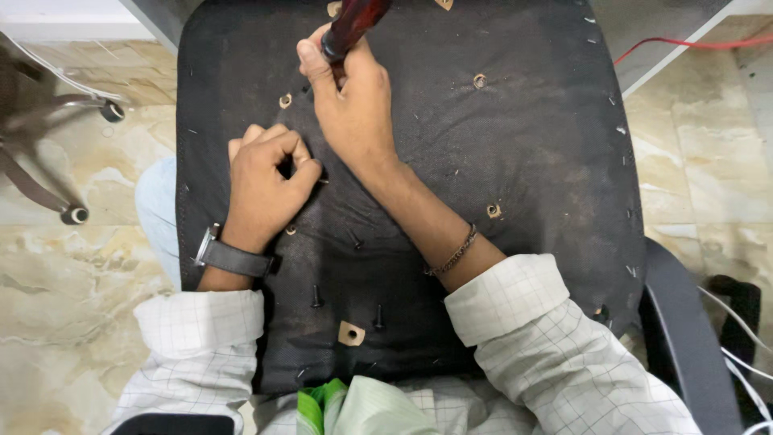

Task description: The person uses a screwdriver to tighten screws into the underside of an office chair seat. They hold the seat on their lap and work on multiple screw holes in sequence.

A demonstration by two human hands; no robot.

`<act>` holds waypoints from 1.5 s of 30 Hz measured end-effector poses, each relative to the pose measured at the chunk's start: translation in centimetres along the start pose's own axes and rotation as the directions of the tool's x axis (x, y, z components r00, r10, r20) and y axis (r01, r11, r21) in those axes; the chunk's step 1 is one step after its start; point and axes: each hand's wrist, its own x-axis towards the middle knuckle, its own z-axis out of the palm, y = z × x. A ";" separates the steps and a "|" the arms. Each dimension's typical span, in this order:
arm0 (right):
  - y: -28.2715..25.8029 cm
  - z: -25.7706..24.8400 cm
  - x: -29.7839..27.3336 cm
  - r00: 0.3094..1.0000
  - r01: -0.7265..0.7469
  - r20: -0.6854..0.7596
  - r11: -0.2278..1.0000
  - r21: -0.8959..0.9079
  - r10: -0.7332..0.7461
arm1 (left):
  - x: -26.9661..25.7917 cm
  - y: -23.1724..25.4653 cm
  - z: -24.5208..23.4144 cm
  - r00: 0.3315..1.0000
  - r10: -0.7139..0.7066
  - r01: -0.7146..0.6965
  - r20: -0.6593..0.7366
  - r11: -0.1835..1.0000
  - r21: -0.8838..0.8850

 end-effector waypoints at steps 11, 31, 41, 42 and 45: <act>-3.9 -12.1 3.1 0.959 0.072 0.271 0.996 0.050 -0.083 | -0.8 3.1 -0.3 0.996 0.076 -0.079 0.046 0.993 0.087; -5.0 -26.6 -6.6 0.982 -0.114 -0.174 0.973 -0.200 0.080 | -1.7 8.9 0.7 0.954 0.187 -0.182 0.232 0.982 -0.042; -5.0 -25.6 -8.0 0.975 -0.209 -0.087 0.976 -0.057 0.203 | -0.4 13.6 5.5 0.875 0.399 -0.332 0.274 0.906 -0.261; -5.2 -25.6 -8.1 0.973 -0.230 -0.043 0.972 -0.055 0.227 | -0.3 13.8 6.0 0.890 0.391 -0.327 0.235 0.906 -0.268; -5.5 -25.2 -8.2 0.965 -0.259 0.031 0.962 -0.083 0.262 | -0.2 14.1 6.9 0.921 0.359 -0.309 0.151 0.910 -0.277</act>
